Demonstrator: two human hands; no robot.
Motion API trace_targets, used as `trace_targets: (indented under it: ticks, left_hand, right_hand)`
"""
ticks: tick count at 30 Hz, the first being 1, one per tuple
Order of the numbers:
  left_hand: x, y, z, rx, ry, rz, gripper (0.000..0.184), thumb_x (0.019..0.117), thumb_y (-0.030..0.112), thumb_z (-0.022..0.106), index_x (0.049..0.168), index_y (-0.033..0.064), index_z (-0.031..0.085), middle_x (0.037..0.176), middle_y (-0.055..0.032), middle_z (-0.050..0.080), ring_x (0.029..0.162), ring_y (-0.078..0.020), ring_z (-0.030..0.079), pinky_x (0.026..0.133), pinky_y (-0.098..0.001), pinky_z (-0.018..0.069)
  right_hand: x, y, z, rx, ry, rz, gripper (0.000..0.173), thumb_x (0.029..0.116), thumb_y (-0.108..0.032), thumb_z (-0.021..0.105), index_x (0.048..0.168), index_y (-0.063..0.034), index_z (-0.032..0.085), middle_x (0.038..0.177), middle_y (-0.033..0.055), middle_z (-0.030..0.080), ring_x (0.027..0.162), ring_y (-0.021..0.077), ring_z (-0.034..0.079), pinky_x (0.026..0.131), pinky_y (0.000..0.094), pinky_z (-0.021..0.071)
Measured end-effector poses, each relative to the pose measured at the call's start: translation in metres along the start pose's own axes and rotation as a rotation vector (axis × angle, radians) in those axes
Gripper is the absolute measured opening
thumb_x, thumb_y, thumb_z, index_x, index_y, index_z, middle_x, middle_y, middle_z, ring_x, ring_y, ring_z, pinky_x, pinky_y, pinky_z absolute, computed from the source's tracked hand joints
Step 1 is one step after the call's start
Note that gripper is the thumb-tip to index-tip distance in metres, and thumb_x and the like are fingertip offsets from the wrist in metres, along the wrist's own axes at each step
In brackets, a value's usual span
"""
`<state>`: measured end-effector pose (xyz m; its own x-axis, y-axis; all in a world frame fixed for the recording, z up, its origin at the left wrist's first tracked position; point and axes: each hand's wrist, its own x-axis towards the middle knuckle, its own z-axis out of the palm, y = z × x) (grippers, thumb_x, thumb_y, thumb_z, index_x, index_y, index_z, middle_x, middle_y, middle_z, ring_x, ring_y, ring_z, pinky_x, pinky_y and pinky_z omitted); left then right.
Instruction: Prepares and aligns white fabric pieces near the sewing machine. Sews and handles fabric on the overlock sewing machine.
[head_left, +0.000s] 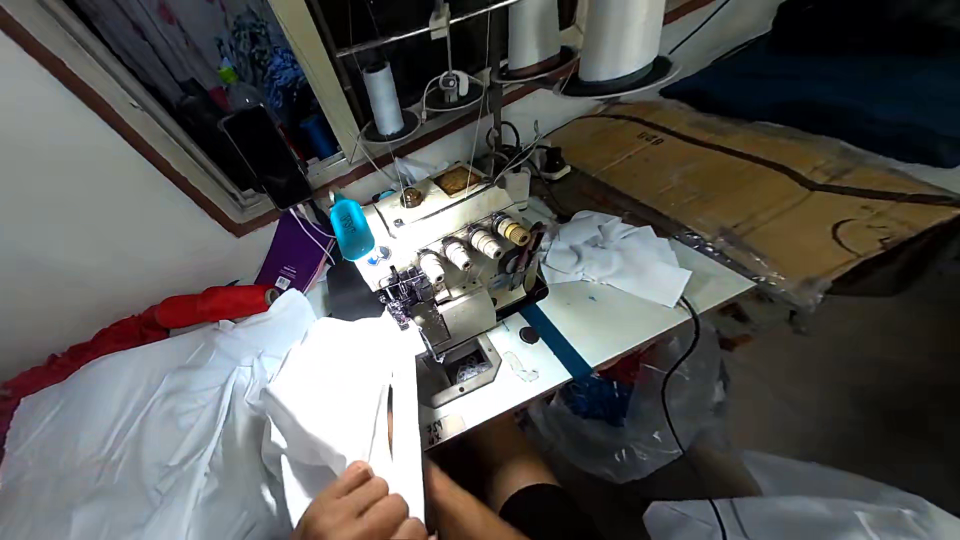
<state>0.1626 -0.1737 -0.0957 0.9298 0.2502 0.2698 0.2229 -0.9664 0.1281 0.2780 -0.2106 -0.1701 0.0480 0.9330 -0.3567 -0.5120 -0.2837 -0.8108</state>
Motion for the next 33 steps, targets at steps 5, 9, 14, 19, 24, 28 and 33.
trace_targets:
  ticks: [5,9,14,19,24,28,33]
  left_hand:
    - [-0.025,-0.01,0.006,0.106,-0.049,-0.234,0.029,0.0991,0.025,0.061,0.084,0.001,0.068,0.069,-0.014,0.064,0.059,-0.0274,0.062,0.056,-0.041,0.0493]
    - [-0.008,-0.003,0.003,0.265,-0.013,-0.244,0.025,0.0985,0.023,0.06,0.088,0.0029,0.071,0.072,-0.0118,0.065,0.057,-0.0242,0.061,0.05,-0.0365,0.0473]
    - [-0.014,-0.003,0.006,0.295,0.034,-0.308,0.017,0.0966,0.013,0.061,0.089,0.003,0.073,0.083,-0.0148,0.068,0.062,-0.0255,0.065,0.052,-0.0355,0.0527]
    - [-0.012,-0.003,0.014,0.27,0.192,-0.295,0.014,0.0965,0.013,0.06,0.088,0.0045,0.067,0.09,-0.0128,0.07,0.07,-0.0182,0.068,0.057,-0.0274,0.0547]
    - [-0.026,-0.024,0.007,0.259,0.167,-0.285,0.017,0.0994,0.017,0.058,0.093,0.0068,0.07,0.092,-0.0104,0.07,0.076,-0.0173,0.07,0.059,-0.0282,0.0568]
    - [-0.034,-0.036,0.007,0.269,0.096,-0.29,0.026,0.1015,0.025,0.054,0.093,0.0106,0.074,0.091,-0.0071,0.072,0.079,-0.0194,0.071,0.063,-0.0317,0.0588]
    - [-0.03,-0.028,0.003,0.222,0.128,-0.307,0.029,0.0997,0.026,0.055,0.08,0.0083,0.067,0.088,-0.0075,0.071,0.08,-0.0184,0.068,0.065,-0.0296,0.056]
  right_hand:
    - [0.055,0.032,-0.062,-0.533,0.275,-0.728,0.021,0.0964,-0.011,0.059,0.107,-0.0045,0.075,0.101,0.0036,0.075,0.091,0.0091,0.07,0.082,0.0288,0.0589]
    - [0.038,0.02,-0.052,-0.843,0.184,-1.174,0.019,0.0908,-0.016,0.058,0.091,-0.0085,0.076,0.105,0.0082,0.074,0.104,0.0229,0.068,0.087,0.0364,0.0574]
    - [0.031,0.01,-0.075,-1.005,0.263,-0.987,0.034,0.1014,-0.03,0.051,0.09,-0.0157,0.079,0.087,-0.0031,0.076,0.081,0.0149,0.069,0.075,0.0361,0.0538]
    - [0.05,-0.02,-0.072,-0.933,0.192,-1.213,0.016,0.0896,-0.018,0.074,0.102,-0.008,0.073,0.113,0.0079,0.073,0.11,0.0197,0.068,0.094,0.0325,0.0569]
    - [0.066,-0.032,-0.078,-1.093,-0.155,-1.262,0.011,0.0968,-0.021,0.068,0.096,-0.0111,0.072,0.091,0.0006,0.074,0.091,0.0149,0.071,0.083,0.0331,0.057]
    - [0.065,-0.032,-0.082,-1.11,-0.146,-1.3,0.019,0.1039,-0.025,0.058,0.096,-0.0161,0.073,0.093,-0.0034,0.075,0.094,0.0123,0.07,0.082,0.0303,0.0554]
    - [0.062,-0.033,-0.078,-1.141,-0.154,-1.293,0.021,0.1039,-0.028,0.058,0.098,-0.021,0.077,0.104,-0.0073,0.077,0.1,0.0108,0.069,0.083,0.031,0.054]
